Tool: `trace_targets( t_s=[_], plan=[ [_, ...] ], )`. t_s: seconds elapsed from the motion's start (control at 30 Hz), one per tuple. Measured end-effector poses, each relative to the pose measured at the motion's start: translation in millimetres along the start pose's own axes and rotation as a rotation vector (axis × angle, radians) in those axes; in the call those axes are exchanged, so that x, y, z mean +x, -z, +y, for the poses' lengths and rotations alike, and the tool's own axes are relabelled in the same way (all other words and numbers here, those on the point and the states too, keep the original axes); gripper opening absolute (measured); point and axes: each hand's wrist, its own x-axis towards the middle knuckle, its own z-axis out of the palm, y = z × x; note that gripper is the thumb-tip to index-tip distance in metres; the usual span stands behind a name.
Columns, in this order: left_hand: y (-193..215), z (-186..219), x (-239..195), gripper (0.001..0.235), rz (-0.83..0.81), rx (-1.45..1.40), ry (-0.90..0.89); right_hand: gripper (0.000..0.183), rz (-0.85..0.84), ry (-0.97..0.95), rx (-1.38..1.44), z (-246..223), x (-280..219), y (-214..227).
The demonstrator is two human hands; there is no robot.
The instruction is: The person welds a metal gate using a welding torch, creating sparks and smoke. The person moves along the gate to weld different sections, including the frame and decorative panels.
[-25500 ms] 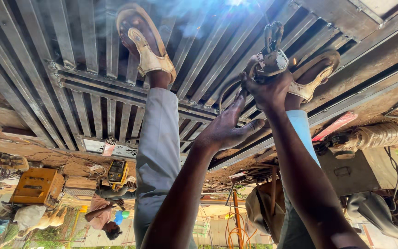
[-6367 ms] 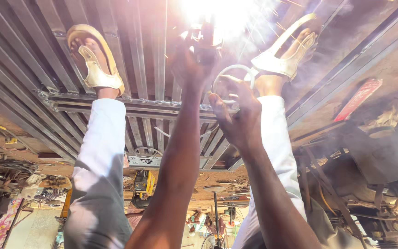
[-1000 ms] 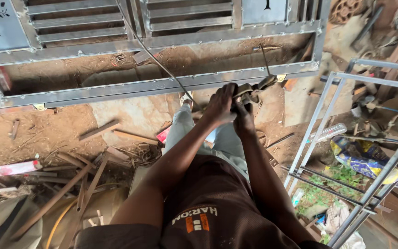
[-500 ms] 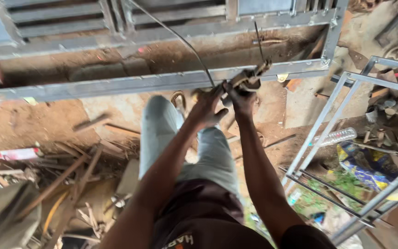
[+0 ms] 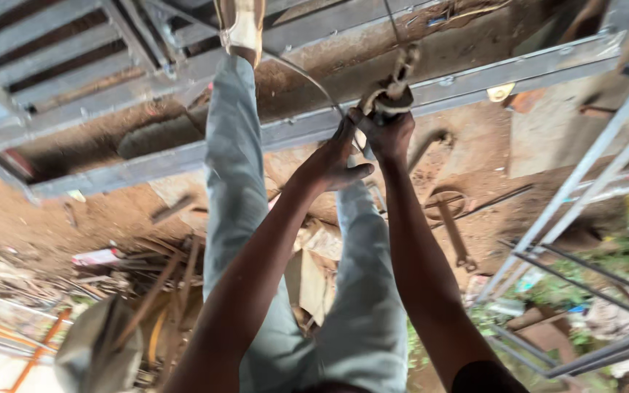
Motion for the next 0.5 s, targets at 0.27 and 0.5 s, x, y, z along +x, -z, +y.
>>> trace_targets(
  t_s=[0.27, 0.5],
  plan=[
    [28, -106, 127, 0.091, 0.038, -1.01, 0.52, 0.072, 0.073, 0.192, -0.368, -7, 135, -74],
    [24, -181, 233, 0.087, 0.633, -0.937, 0.275, 0.078, -0.02, 0.186, -0.517, 18, 241, -138]
  ],
)
